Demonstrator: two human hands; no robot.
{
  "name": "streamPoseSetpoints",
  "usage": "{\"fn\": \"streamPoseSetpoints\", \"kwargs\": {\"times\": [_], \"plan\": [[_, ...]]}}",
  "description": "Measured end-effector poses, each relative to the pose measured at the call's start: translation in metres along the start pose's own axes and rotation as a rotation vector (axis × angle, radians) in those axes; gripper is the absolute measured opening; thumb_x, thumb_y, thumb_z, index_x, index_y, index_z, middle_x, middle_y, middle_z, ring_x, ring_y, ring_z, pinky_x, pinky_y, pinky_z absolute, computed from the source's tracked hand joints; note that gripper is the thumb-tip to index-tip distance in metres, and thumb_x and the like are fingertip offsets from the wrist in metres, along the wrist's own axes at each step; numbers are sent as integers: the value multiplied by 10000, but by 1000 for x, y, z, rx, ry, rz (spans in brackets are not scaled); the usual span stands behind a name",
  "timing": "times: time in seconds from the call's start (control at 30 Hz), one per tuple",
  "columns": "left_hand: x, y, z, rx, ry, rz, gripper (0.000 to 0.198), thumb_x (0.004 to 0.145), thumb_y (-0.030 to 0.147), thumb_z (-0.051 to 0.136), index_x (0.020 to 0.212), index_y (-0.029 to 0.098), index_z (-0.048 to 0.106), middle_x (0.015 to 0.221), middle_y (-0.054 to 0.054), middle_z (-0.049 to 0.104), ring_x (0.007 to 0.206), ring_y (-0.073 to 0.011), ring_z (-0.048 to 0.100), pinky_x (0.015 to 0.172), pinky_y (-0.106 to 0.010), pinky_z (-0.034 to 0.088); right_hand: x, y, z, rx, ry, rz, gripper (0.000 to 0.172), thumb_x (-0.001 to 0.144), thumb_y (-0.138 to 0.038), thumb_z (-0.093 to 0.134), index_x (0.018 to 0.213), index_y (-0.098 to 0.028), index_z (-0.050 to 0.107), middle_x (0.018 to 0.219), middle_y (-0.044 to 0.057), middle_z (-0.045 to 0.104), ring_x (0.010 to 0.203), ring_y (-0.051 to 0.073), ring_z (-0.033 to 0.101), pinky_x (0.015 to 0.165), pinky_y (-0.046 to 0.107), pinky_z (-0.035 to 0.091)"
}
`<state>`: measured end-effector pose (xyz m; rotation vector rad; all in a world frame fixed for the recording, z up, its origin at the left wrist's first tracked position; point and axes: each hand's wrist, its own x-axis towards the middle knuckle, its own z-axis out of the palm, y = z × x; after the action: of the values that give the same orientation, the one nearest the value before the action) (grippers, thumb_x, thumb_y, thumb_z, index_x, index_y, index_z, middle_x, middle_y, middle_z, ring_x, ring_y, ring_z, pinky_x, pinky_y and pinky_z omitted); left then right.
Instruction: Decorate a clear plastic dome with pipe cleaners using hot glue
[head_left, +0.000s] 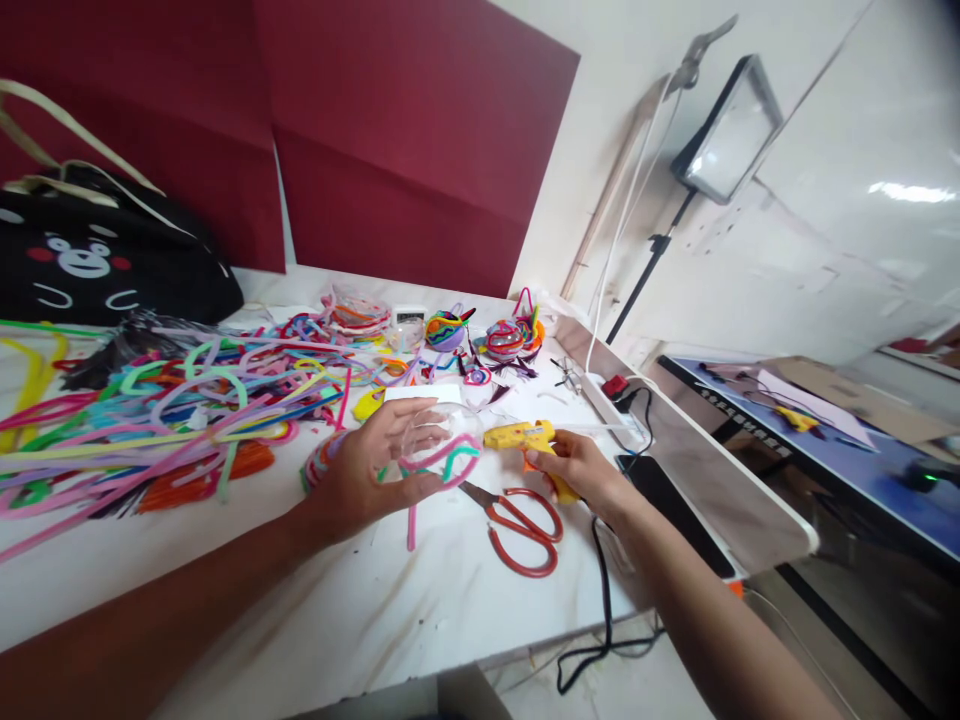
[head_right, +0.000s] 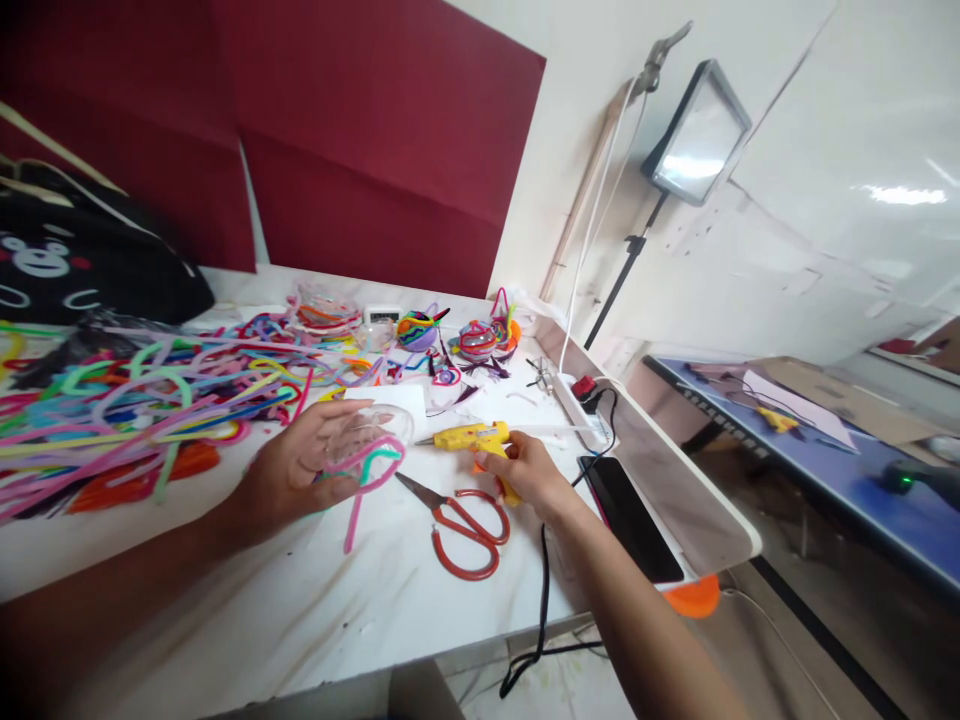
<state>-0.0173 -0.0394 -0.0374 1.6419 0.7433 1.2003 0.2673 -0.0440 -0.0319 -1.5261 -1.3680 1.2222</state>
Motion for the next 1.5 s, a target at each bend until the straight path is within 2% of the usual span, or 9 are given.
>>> {"fn": "streamPoseSetpoints", "kwargs": {"times": [0.17,0.37,0.57,0.63,0.67,0.8,0.93,1.1,1.5], "plan": [[-2,-4,0,18,24,54,649,694,309,834,1256,239,516,1325,-135,628,1225,-342,607,1022,-488,522,15,9,3,-326,84,-34,298,820,-423,662,932,-159,582,623,6,646,444,130,561,430,241,407],[-3,-4,2,36,61,66,650,696,325,828,1261,236,518,1297,-124,646,1213,-340,617,1016,-475,531,17,13,-2,-584,181,-94,304,830,-397,663,996,-143,643,709,64,706,587,190,637,540,276,428],[-5,-4,4,42,68,76,648,700,309,824,1261,230,508,1305,-133,638,1222,-343,611,1027,-493,523,3,1,3,-770,286,-204,274,818,-320,669,1029,-144,679,886,125,708,810,262,653,707,345,449],[-5,-4,4,59,67,76,658,695,301,825,1266,238,507,1301,-128,643,1230,-355,604,1024,-510,523,-8,-9,11,-693,273,-381,266,844,-334,643,1038,-155,675,960,122,693,836,242,642,744,352,467],[-5,-4,4,68,65,75,664,690,297,827,1268,243,506,1300,-124,645,1233,-360,601,1026,-521,521,-15,-15,15,-562,206,-463,270,846,-357,648,1039,-169,669,965,102,691,839,222,642,759,340,479],[-6,0,7,87,56,67,661,677,286,832,1249,262,502,1303,-111,642,1234,-361,600,1046,-542,504,-38,-39,37,-152,-24,-547,311,810,-397,712,1038,-195,648,956,57,673,853,188,634,768,318,497],[-7,4,10,84,47,77,636,674,279,831,1227,277,515,1305,-94,635,1224,-351,609,1051,-537,505,-45,-47,53,-68,6,-609,319,769,-332,762,1031,-204,632,950,46,656,867,189,613,792,339,491],[-7,1,10,105,42,116,643,667,241,830,1237,296,539,1321,-77,628,1244,-366,588,1056,-545,500,-40,-40,63,-9,67,-640,271,770,-285,760,993,-214,624,939,39,640,839,177,577,782,334,481],[-7,-15,4,184,-34,205,690,732,218,801,1336,350,496,1383,-66,582,1229,-311,606,1039,-459,523,-36,-30,70,230,59,-525,254,754,-282,778,952,-222,631,916,29,648,783,158,559,740,314,470]]}}
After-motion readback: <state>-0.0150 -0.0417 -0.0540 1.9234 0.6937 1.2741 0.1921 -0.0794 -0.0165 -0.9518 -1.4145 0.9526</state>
